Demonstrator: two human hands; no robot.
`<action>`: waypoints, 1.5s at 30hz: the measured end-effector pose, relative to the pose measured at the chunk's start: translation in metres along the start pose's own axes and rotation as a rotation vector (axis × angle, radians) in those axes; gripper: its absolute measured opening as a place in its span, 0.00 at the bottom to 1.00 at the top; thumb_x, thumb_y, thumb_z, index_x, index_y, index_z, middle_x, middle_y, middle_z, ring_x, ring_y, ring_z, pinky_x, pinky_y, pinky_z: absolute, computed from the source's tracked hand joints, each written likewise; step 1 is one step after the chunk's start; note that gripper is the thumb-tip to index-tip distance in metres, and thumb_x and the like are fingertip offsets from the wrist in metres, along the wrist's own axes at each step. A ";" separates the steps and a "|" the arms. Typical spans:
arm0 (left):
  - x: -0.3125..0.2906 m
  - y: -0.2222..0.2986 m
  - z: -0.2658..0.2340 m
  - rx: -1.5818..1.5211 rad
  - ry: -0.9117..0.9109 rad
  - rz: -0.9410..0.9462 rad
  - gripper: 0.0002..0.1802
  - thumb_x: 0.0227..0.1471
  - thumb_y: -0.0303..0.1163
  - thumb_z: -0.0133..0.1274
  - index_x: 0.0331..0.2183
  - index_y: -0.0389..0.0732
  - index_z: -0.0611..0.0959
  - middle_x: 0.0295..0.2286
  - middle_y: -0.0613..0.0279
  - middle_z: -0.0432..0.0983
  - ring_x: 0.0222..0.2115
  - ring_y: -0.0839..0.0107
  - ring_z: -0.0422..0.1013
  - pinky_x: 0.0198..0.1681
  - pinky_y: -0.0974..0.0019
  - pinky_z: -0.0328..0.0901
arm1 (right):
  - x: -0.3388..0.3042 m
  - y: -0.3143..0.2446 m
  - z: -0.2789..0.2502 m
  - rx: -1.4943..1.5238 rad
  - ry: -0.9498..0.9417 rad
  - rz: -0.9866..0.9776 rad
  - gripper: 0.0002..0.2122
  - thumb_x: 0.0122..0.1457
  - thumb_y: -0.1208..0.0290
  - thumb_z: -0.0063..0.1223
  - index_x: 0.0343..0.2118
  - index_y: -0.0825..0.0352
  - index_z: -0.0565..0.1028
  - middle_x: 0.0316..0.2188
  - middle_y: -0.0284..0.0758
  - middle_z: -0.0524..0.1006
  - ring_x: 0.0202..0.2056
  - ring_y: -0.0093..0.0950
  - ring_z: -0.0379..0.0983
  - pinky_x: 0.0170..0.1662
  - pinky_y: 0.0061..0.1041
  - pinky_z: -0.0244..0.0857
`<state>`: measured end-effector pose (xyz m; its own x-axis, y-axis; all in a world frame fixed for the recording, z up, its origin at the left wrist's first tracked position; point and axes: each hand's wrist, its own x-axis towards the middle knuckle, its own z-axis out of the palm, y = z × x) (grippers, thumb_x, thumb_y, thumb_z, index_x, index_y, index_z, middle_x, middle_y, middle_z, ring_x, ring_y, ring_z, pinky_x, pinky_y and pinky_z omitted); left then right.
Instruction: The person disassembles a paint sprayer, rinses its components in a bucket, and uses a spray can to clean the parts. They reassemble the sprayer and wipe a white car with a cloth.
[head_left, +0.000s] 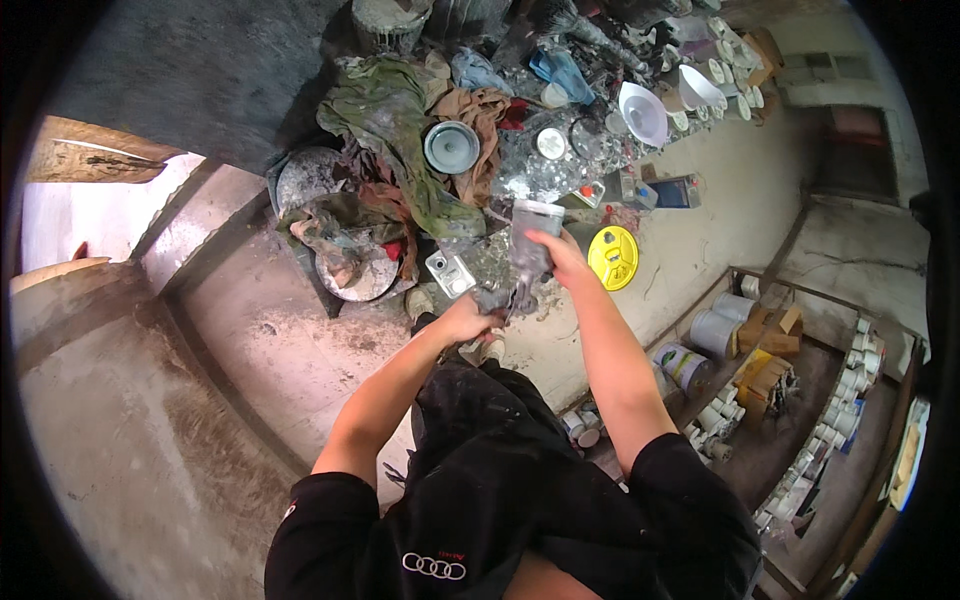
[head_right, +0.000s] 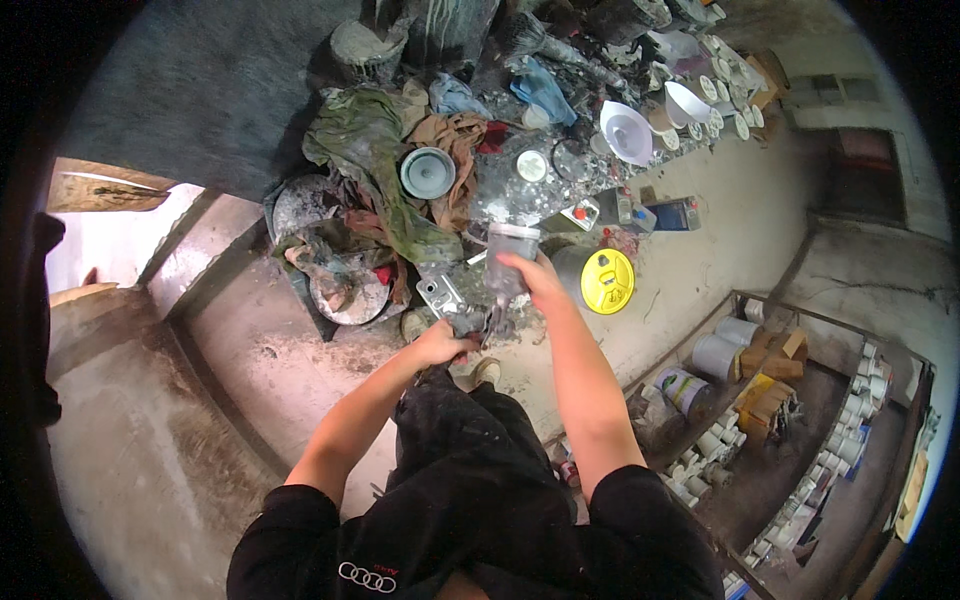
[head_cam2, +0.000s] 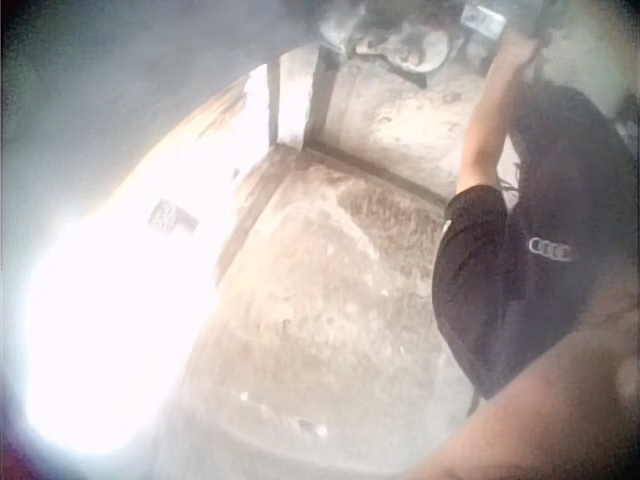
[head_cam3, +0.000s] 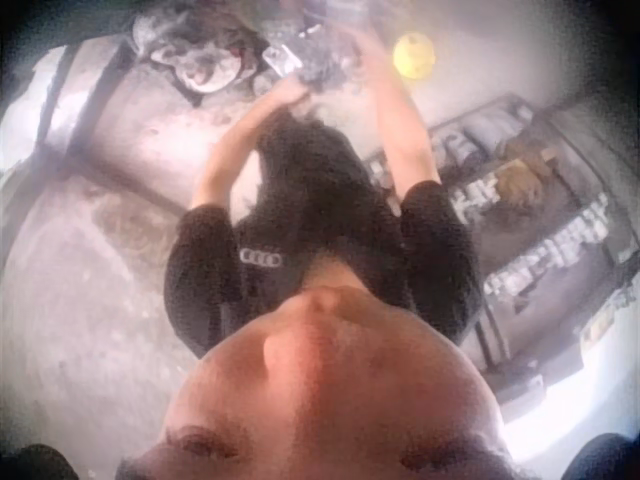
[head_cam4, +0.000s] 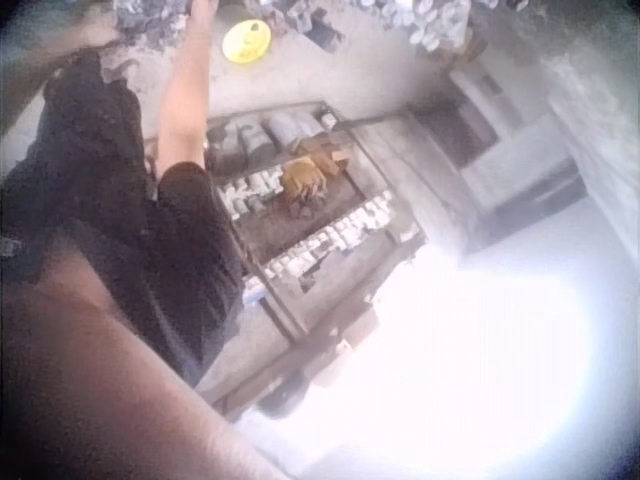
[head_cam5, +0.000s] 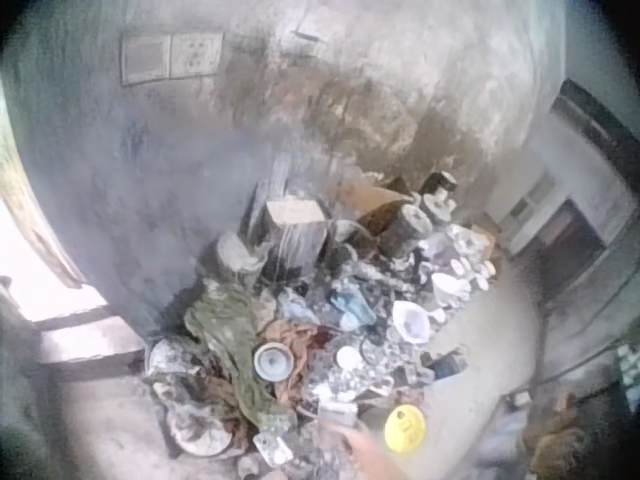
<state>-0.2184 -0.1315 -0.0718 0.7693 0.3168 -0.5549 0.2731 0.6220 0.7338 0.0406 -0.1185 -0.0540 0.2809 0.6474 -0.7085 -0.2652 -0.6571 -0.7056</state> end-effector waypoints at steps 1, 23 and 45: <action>-0.012 0.005 -0.002 -0.030 -0.060 -0.044 0.10 0.52 0.29 0.64 0.36 0.35 0.86 0.23 0.63 0.79 0.19 0.73 0.75 0.25 0.67 0.70 | -0.015 -0.004 -0.007 0.205 -0.229 0.009 0.40 0.49 0.52 0.68 0.63 0.70 0.68 0.59 0.47 0.73 0.61 0.44 0.69 0.67 0.43 0.59; -0.076 0.116 0.057 0.142 0.278 -0.004 0.08 0.53 0.21 0.52 0.38 0.36 0.80 0.27 0.65 0.77 0.21 0.73 0.77 0.24 0.69 0.71 | -0.052 -0.066 -0.002 0.576 -0.556 -0.141 0.48 0.47 0.67 0.71 0.71 0.68 0.55 0.65 0.43 0.68 0.65 0.38 0.66 0.68 0.39 0.59; -0.074 0.160 0.049 0.147 0.076 -0.143 0.08 0.51 0.21 0.56 0.37 0.32 0.82 0.29 0.57 0.83 0.22 0.71 0.77 0.24 0.66 0.72 | -0.054 -0.072 -0.021 1.041 -0.945 -0.102 0.52 0.42 0.54 0.76 0.68 0.71 0.59 0.61 0.44 0.72 0.63 0.40 0.69 0.71 0.44 0.58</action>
<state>-0.2038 -0.0905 0.1058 0.6721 0.2892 -0.6816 0.4625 0.5549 0.6915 0.0640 -0.1144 0.0350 -0.2662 0.9584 -0.1026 -0.9491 -0.2792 -0.1455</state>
